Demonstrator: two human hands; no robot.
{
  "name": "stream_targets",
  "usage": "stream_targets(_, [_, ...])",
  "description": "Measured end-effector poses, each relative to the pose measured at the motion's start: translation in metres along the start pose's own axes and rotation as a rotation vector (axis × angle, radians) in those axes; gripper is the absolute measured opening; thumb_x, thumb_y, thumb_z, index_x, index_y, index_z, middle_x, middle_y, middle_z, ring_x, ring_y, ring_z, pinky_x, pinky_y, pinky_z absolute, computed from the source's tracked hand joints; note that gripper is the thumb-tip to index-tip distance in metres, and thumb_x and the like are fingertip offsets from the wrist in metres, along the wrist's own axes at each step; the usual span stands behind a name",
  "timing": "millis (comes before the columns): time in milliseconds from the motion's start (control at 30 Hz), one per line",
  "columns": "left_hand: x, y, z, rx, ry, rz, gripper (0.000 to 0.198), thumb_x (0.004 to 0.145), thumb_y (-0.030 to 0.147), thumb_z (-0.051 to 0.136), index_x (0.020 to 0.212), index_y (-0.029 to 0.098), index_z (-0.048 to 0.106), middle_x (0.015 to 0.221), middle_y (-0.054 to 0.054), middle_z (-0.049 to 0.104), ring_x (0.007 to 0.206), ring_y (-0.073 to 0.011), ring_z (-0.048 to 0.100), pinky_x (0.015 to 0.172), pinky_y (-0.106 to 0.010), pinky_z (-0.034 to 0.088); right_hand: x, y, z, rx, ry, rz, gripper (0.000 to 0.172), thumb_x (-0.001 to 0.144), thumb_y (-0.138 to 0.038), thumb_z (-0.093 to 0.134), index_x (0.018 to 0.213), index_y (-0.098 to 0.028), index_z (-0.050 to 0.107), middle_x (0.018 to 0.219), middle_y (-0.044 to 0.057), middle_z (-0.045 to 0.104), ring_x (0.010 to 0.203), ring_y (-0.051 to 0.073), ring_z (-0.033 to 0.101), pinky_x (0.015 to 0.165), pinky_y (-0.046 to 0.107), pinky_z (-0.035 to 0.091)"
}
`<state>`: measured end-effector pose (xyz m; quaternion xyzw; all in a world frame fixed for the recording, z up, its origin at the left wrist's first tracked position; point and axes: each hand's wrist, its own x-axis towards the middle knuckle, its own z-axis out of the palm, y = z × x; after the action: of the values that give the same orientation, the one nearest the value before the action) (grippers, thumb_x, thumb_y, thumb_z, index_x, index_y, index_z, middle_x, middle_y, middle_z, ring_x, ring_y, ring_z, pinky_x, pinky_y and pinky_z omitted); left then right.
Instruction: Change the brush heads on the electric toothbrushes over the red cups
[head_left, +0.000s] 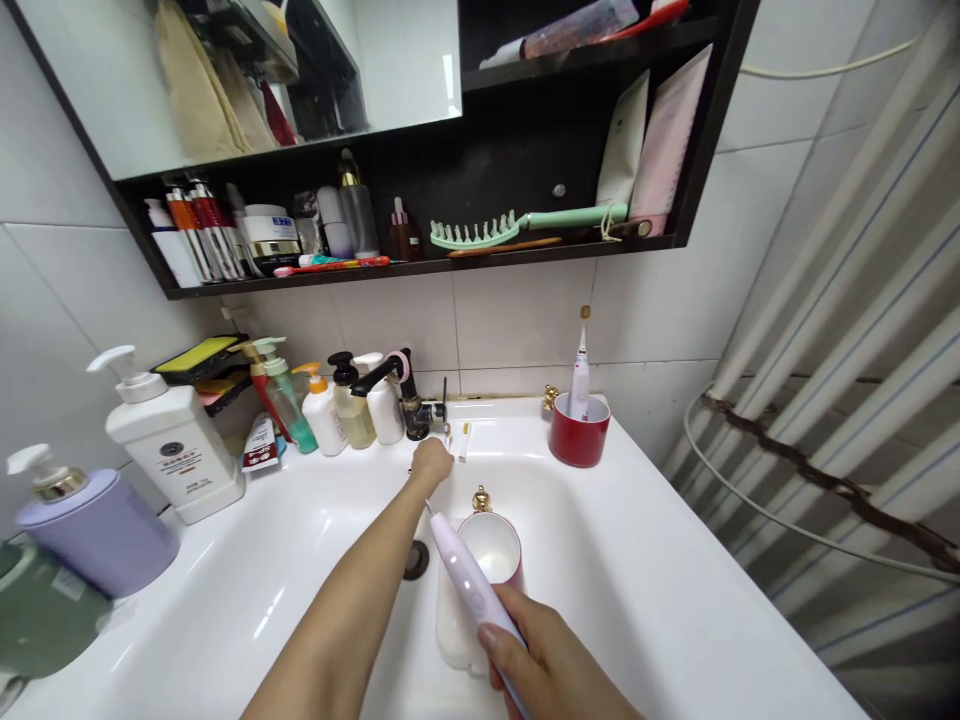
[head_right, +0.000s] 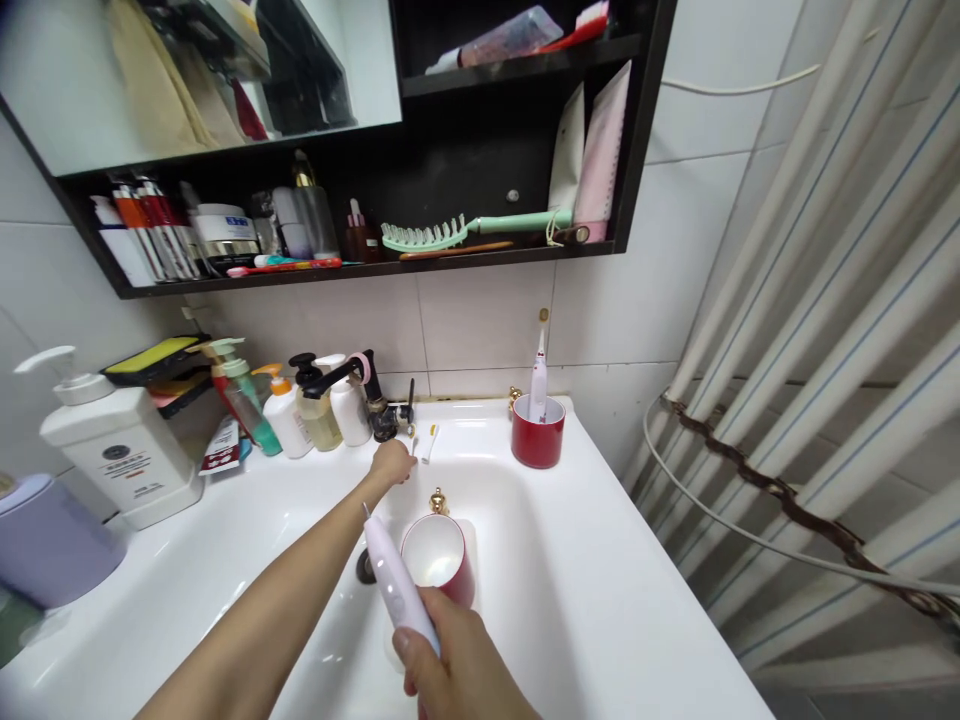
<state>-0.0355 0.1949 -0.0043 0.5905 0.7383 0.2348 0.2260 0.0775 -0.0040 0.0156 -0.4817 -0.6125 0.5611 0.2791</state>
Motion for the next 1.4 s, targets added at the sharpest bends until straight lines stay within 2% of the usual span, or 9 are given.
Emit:
stream_targets(133, [-0.002, 0.01, -0.005, 0.181, 0.005, 0.082, 0.01, 0.057, 0.014, 0.048, 0.063, 0.013, 0.056, 0.087, -0.017, 0.056, 0.085, -0.0245, 0.049, 0.068, -0.032, 0.035, -0.001, 0.0, 0.0, -0.003, -0.019, 0.012, 0.015, 0.069, -0.029, 0.036, 0.07, -0.015, 0.041, 0.053, -0.003, 0.043, 0.039, 0.005, 0.039, 0.038, 0.016, 0.03])
stream_targets(367, [0.003, 0.013, -0.008, 0.371, 0.041, 0.169, 0.017, 0.06, 0.012, 0.045, 0.072, 0.013, 0.057, 0.086, -0.016, 0.057, 0.082, -0.0223, 0.051, 0.066, -0.029, 0.036, -0.005, -0.006, -0.001, 0.021, -0.021, 0.019, 0.014, 0.069, -0.028, 0.036, 0.072, -0.015, 0.043, 0.055, -0.002, 0.043, 0.038, 0.004, 0.036, 0.039, 0.017, 0.029])
stream_targets(533, [0.005, 0.012, -0.006, 0.42, 0.108, 0.237, 0.021, 0.063, 0.021, 0.045, 0.08, 0.014, 0.055, 0.083, -0.014, 0.057, 0.08, -0.0209, 0.052, 0.065, -0.028, 0.036, -0.003, -0.006, -0.002, 0.006, 0.003, 0.007, 0.017, 0.068, -0.027, 0.038, 0.077, -0.015, 0.044, 0.054, -0.002, 0.044, 0.042, 0.006, 0.038, 0.041, 0.018, 0.03])
stream_targets(733, [-0.008, 0.019, 0.008, 0.427, 0.163, 0.331, 0.032, 0.069, 0.035, 0.035, 0.089, 0.015, 0.051, 0.093, -0.012, 0.051, 0.086, -0.0206, 0.048, 0.069, -0.029, 0.035, -0.001, -0.001, -0.003, 0.014, 0.018, -0.024, 0.018, 0.07, -0.029, 0.035, 0.075, -0.015, 0.043, 0.057, -0.002, 0.044, 0.038, 0.004, 0.038, 0.039, 0.018, 0.031])
stream_targets(933, [-0.014, 0.026, 0.022, 0.406, 0.096, 0.33, 0.023, 0.069, 0.013, 0.034, 0.079, 0.011, 0.055, 0.079, -0.015, 0.055, 0.078, -0.0196, 0.051, 0.066, -0.027, 0.036, 0.0, 0.006, 0.0, 0.095, 0.033, -0.048, 0.026, 0.07, -0.037, 0.033, 0.081, -0.015, 0.041, 0.055, -0.003, 0.042, 0.032, 0.003, 0.035, 0.032, 0.016, 0.029])
stream_targets(1033, [-0.017, 0.02, 0.017, 0.391, 0.085, 0.32, 0.023, 0.069, 0.011, 0.033, 0.078, 0.009, 0.055, 0.081, -0.017, 0.054, 0.081, -0.0203, 0.05, 0.067, -0.027, 0.035, -0.001, 0.004, 0.001, 0.126, 0.042, -0.039, 0.025, 0.07, -0.036, 0.033, 0.082, -0.016, 0.04, 0.058, -0.003, 0.042, 0.031, 0.002, 0.035, 0.031, 0.016, 0.03])
stream_targets(1133, [-0.022, 0.01, 0.014, 0.374, 0.074, 0.302, 0.024, 0.071, 0.018, 0.034, 0.082, 0.008, 0.053, 0.086, -0.016, 0.052, 0.083, -0.0203, 0.049, 0.068, -0.028, 0.036, -0.002, 0.003, 0.001, 0.156, 0.055, -0.045, 0.021, 0.071, -0.035, 0.032, 0.078, -0.016, 0.039, 0.059, -0.003, 0.042, 0.032, 0.002, 0.036, 0.03, 0.016, 0.029])
stream_targets(1267, [-0.029, -0.003, 0.024, 0.338, 0.021, 0.278, 0.027, 0.072, 0.028, 0.037, 0.088, 0.009, 0.048, 0.088, -0.011, 0.051, 0.081, -0.0172, 0.049, 0.068, -0.031, 0.037, -0.002, 0.004, 0.001, 0.199, 0.068, -0.082, 0.023, 0.072, -0.037, 0.031, 0.077, -0.016, 0.038, 0.058, -0.004, 0.04, 0.033, 0.003, 0.037, 0.03, 0.016, 0.029])
stream_targets(1400, [-0.027, -0.023, 0.033, 0.261, -0.068, 0.284, 0.028, 0.072, 0.029, 0.038, 0.095, 0.014, 0.043, 0.095, -0.005, 0.047, 0.082, -0.0141, 0.047, 0.069, -0.034, 0.039, -0.003, 0.003, -0.004, 0.216, 0.092, -0.153, 0.024, 0.072, -0.039, 0.032, 0.076, -0.016, 0.039, 0.058, -0.004, 0.041, 0.035, 0.003, 0.038, 0.033, 0.016, 0.031])
